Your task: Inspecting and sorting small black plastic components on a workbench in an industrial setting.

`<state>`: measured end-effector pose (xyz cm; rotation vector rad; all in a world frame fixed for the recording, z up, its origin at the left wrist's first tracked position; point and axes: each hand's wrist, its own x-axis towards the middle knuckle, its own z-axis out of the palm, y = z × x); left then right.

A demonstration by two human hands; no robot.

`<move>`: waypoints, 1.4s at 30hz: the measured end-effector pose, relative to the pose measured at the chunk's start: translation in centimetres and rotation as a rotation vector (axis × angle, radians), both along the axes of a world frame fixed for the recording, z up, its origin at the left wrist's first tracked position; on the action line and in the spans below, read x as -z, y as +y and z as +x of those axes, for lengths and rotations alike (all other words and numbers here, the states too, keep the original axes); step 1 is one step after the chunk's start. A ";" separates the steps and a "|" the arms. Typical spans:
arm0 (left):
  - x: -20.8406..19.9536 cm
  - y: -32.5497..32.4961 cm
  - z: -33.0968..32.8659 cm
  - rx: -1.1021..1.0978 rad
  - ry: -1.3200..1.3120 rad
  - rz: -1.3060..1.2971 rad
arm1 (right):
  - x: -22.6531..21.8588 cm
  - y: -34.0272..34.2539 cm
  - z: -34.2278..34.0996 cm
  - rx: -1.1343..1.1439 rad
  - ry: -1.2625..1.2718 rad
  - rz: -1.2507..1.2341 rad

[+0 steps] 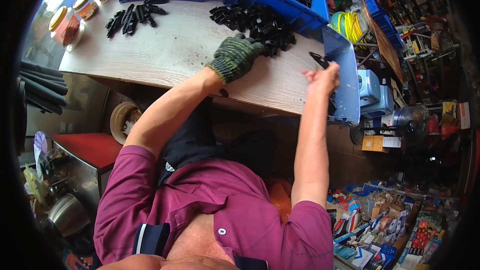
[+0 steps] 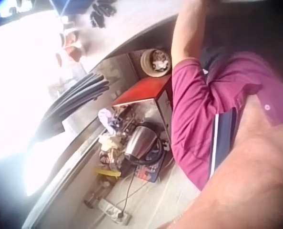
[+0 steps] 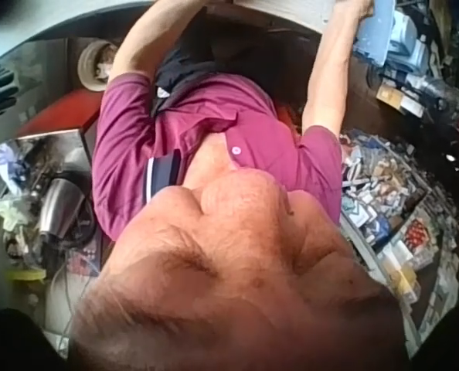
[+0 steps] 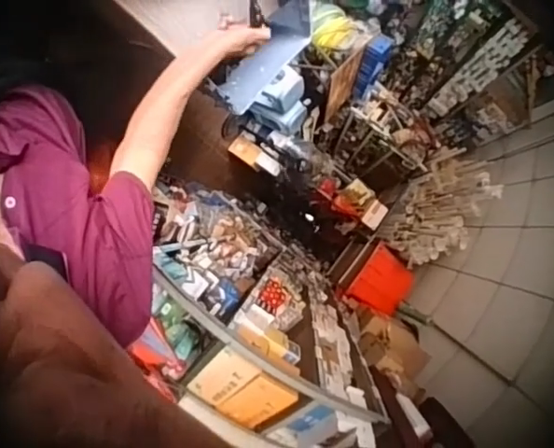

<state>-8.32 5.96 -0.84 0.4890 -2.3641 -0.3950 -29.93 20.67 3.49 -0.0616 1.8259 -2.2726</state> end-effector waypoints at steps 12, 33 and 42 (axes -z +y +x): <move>0.1 1.6 1.3 0.176 0.340 0.868 | 2.1 -1.2 8.9 -0.583 -0.035 0.224; 0.6 -5.6 10.9 -0.617 -0.077 -0.202 | 2.8 -1.8 14.1 -0.670 0.036 0.111; 1.2 -12.5 18.1 -0.527 -0.251 -0.304 | 3.1 -2.1 13.8 -0.663 0.034 0.103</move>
